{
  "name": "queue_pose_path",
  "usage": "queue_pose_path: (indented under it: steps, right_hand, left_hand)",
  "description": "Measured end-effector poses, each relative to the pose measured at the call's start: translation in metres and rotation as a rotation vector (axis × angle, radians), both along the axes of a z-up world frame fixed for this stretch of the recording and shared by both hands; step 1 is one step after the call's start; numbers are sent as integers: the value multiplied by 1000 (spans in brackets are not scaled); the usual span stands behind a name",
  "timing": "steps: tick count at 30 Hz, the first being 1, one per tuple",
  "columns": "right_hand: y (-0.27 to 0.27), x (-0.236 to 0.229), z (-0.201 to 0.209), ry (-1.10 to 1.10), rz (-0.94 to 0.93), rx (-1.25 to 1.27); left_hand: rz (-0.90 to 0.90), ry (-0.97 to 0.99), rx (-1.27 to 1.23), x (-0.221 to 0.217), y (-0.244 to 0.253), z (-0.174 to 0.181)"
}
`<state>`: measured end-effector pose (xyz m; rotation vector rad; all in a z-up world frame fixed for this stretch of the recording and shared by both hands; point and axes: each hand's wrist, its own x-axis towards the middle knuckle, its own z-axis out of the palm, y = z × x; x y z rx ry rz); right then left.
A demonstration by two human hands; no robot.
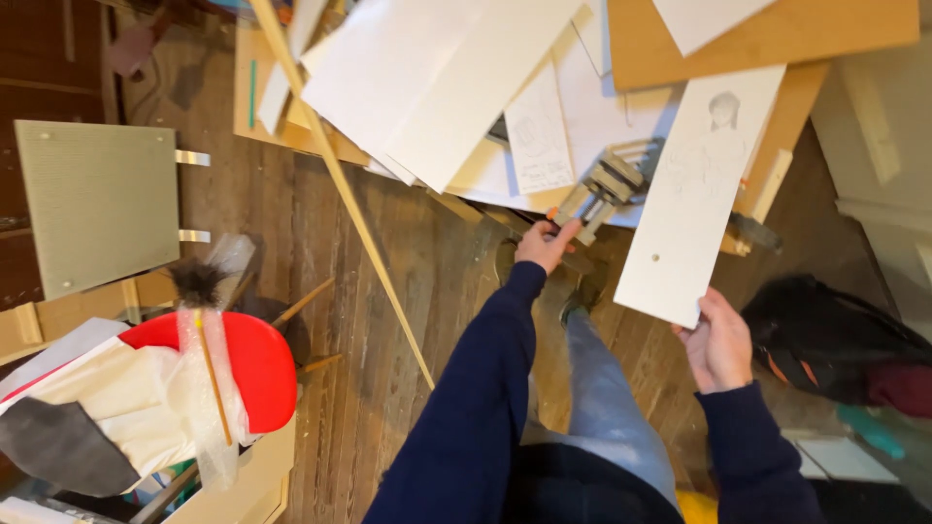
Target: Preparing materials for an art frame, including handling wood slats, miter clamps, and cleaning a glue bottle nozzle.
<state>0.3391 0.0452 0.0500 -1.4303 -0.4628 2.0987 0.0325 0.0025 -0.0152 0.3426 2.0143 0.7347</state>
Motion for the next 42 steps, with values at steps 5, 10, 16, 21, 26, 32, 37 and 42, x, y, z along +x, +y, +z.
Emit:
queue_pose_path:
  steps: [5, 10, 16, 21, 26, 32, 37, 42]
  right_hand:
    - [-13, -10, -54, -3, 17, -6]
    - [-7, -23, -38, -116, 44, -19]
    - [-3, -24, -40, -255, 97, -18]
    - [5, -28, -28, -529, 45, 371]
    - [24, -95, 39, -590, 192, 670]
    - [51, -199, 47, -381, 391, 559]
    - [62, -269, 75, -258, 394, 320]
    - [62, -305, 45, -96, 333, 168]
  left_hand:
    - [229, 277, 45, -36, -25, 3]
    - [809, 296, 406, -150, -54, -39]
    - [939, 328, 673, -247, -37, -29]
    - [764, 91, 720, -255, -20, 3]
    - [771, -80, 608, -203, -4, 80]
    - [727, -330, 563, -141, -1, 77]
    - [557, -450, 452, -135, -14, 57]
    - [530, -217, 440, -186, -36, 35]
